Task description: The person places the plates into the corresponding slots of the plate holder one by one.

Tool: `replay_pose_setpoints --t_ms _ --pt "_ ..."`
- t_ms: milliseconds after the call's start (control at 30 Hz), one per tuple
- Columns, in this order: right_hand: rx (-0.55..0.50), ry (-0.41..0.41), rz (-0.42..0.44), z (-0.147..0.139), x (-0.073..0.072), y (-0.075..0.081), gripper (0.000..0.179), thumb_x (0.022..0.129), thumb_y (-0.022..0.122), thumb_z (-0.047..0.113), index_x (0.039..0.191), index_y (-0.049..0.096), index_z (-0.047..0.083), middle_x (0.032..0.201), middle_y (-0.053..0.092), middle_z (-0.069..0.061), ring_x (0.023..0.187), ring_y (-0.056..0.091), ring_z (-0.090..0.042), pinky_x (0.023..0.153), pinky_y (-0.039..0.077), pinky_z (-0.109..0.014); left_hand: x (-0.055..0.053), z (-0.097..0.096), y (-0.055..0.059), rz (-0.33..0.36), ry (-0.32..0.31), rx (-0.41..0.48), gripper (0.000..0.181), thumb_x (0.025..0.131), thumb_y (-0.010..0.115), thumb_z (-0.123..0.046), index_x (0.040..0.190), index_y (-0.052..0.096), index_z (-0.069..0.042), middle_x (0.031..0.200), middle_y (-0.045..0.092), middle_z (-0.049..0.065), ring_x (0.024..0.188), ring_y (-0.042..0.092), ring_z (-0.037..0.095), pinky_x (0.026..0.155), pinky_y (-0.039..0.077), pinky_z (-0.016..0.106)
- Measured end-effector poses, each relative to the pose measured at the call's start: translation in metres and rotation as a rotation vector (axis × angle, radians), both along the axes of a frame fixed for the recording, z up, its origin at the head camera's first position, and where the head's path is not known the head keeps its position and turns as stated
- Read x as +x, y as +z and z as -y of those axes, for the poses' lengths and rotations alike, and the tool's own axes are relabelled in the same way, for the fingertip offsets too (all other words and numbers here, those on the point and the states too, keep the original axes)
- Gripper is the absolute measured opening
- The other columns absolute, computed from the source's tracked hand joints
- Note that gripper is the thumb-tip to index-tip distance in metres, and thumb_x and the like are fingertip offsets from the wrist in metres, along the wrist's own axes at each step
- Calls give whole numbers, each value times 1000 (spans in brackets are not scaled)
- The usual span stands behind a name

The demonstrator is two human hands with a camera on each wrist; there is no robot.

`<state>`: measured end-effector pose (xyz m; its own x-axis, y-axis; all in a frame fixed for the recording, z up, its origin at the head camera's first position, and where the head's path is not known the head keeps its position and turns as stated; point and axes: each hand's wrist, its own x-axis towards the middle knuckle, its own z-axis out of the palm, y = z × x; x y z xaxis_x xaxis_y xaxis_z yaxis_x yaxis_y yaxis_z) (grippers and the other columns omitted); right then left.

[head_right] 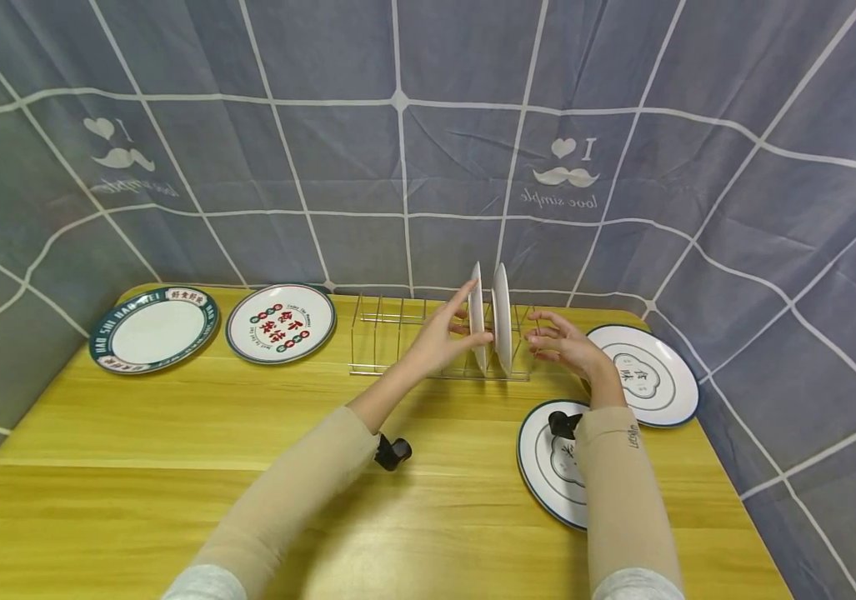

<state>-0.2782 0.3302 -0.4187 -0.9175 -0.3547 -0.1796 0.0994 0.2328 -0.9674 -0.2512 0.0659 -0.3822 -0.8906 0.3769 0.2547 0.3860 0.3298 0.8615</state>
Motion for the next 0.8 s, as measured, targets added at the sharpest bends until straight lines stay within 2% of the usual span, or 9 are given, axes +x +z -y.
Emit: replay_pose_setpoints --t_ms 100,200,300,433,533,633,667,800 --pt "-3 3 -5 0 0 0 38 94 49 7 127 35 17 107 53 0 102 56 -17 93 44 -37 3 15 4 -14 19 45 79 82 69 -31 146 22 -30 119 46 19 98 55 30 73 51 25" --pt "-6 9 -10 -1 -1 1 37 94 48 5 126 36 20 107 53 1 102 57 -14 93 44 -37 5 36 8 -33 51 151 77 81 70 -26 144 26 -30 119 46 17 101 54 32 77 53 29" --pt "-23 21 -11 -1 -1 1 38 94 47 4 127 35 17 107 53 0 101 56 -15 93 44 -38 6 63 10 -46 91 259 76 80 71 -19 143 30 -26 117 46 17 101 53 34 80 53 34" --pt "-49 27 -2 0 -2 1 40 94 47 3 130 32 11 106 53 -1 101 56 -18 93 43 -41 9 105 9 -48 169 328 73 81 69 -12 143 31 -19 118 47 20 101 53 37 83 52 38" --pt "-51 22 4 0 -2 1 40 93 48 2 129 33 12 106 54 -2 102 55 -19 94 43 -42 17 137 12 -22 257 350 72 82 66 -6 143 30 -13 117 47 22 101 54 38 82 52 30" --pt "-47 17 14 1 -2 1 39 93 48 3 128 34 14 107 53 -2 103 54 -21 94 43 -41 28 169 14 -6 365 358 70 82 64 0 142 29 -6 112 48 22 96 57 29 75 51 19" --pt "-47 15 17 1 -3 1 40 94 48 3 129 33 13 107 53 -2 103 54 -21 94 43 -41 30 180 10 -11 406 364 69 82 64 0 142 30 -7 110 49 19 92 58 21 71 49 15" --pt "-46 11 25 1 -3 1 43 94 48 4 132 30 10 108 52 -3 102 54 -20 93 44 -37 27 228 -18 -7 545 396 69 83 64 -4 143 31 -17 105 49 4 83 56 5 66 47 10"
